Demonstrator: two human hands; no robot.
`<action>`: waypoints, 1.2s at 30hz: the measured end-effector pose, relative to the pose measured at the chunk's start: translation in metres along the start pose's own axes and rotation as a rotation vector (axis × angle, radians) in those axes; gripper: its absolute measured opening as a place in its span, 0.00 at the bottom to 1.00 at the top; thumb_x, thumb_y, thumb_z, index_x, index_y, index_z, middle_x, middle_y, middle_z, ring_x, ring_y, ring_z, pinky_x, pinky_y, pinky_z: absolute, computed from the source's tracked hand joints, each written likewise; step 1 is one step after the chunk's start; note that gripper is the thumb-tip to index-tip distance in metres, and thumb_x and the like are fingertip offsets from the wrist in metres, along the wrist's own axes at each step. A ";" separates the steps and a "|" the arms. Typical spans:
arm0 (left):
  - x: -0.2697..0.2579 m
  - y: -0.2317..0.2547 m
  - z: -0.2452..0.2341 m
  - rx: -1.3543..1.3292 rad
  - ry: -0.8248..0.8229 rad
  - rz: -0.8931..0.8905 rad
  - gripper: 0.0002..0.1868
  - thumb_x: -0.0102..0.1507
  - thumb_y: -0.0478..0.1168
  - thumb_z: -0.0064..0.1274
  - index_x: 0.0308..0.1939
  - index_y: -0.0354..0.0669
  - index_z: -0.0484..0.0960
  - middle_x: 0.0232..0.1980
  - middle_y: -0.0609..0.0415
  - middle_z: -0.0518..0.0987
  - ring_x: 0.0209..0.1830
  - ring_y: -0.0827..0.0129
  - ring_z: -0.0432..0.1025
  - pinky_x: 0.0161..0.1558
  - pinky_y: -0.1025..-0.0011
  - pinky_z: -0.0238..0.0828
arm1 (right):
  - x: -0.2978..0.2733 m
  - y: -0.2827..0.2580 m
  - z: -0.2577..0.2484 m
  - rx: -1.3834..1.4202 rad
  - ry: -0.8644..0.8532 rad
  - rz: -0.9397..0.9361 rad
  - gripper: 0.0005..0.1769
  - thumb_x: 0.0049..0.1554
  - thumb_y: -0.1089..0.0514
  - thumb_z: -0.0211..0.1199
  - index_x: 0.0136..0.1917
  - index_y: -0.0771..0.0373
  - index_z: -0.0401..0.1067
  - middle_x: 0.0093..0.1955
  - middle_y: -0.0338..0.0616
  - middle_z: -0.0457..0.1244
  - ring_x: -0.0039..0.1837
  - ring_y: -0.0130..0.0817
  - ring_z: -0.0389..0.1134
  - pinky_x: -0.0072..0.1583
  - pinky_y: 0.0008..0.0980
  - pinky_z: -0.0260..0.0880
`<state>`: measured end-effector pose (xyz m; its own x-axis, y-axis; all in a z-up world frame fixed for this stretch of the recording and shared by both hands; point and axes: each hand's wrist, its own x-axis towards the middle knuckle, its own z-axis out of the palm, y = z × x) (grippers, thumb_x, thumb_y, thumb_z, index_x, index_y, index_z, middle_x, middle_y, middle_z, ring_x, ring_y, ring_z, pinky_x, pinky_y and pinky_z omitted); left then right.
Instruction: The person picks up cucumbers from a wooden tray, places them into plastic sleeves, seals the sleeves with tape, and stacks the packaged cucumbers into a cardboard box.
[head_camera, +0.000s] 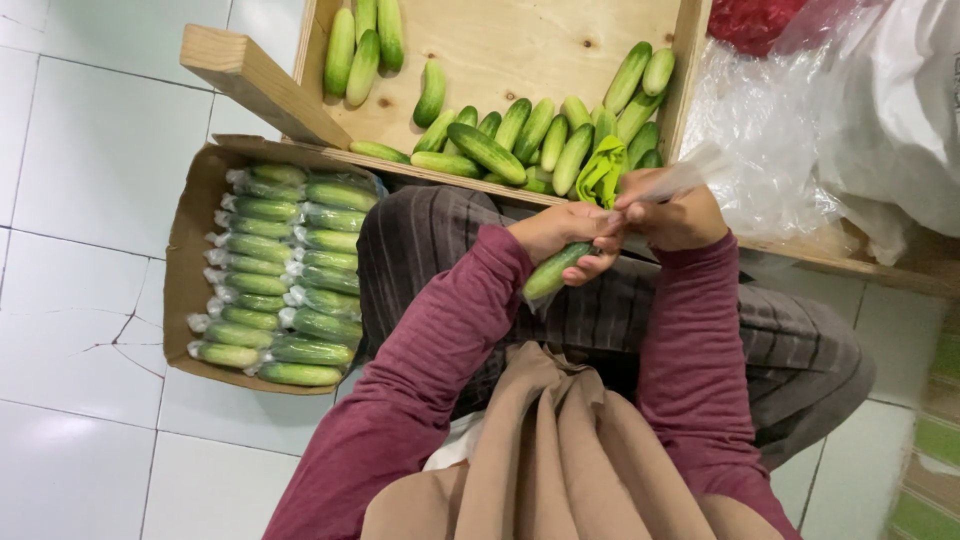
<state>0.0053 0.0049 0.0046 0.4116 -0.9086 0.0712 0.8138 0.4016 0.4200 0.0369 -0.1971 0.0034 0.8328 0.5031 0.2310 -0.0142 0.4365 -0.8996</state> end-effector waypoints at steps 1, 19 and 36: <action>0.001 0.000 0.002 0.001 -0.001 0.000 0.19 0.74 0.49 0.39 0.31 0.44 0.66 0.19 0.54 0.61 0.10 0.65 0.64 0.12 0.68 0.67 | -0.001 -0.002 -0.005 -0.001 0.000 0.000 0.08 0.52 0.71 0.68 0.46 0.79 0.77 0.29 0.46 0.58 0.29 0.20 0.50 0.34 0.24 0.59; 0.010 -0.001 -0.018 0.204 0.097 0.263 0.14 0.72 0.49 0.45 0.40 0.43 0.72 0.39 0.48 0.79 0.38 0.64 0.81 0.40 0.68 0.80 | 0.006 -0.076 0.033 -0.323 0.457 -0.024 0.08 0.65 0.69 0.64 0.47 0.79 0.70 0.28 0.54 0.56 0.26 0.36 0.62 0.30 0.30 0.62; -0.004 0.039 -0.010 1.293 0.406 0.292 0.08 0.66 0.46 0.57 0.39 0.47 0.84 0.39 0.59 0.73 0.39 0.71 0.67 0.43 0.72 0.64 | -0.012 -0.095 0.045 -0.486 0.546 0.165 0.07 0.67 0.61 0.63 0.47 0.68 0.73 0.33 0.47 0.61 0.32 0.32 0.62 0.35 0.25 0.61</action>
<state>0.0392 0.0251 0.0120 0.7702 -0.6247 0.1285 -0.1835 -0.0242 0.9827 0.0031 -0.2112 0.1023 0.9991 0.0361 -0.0240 -0.0220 -0.0551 -0.9982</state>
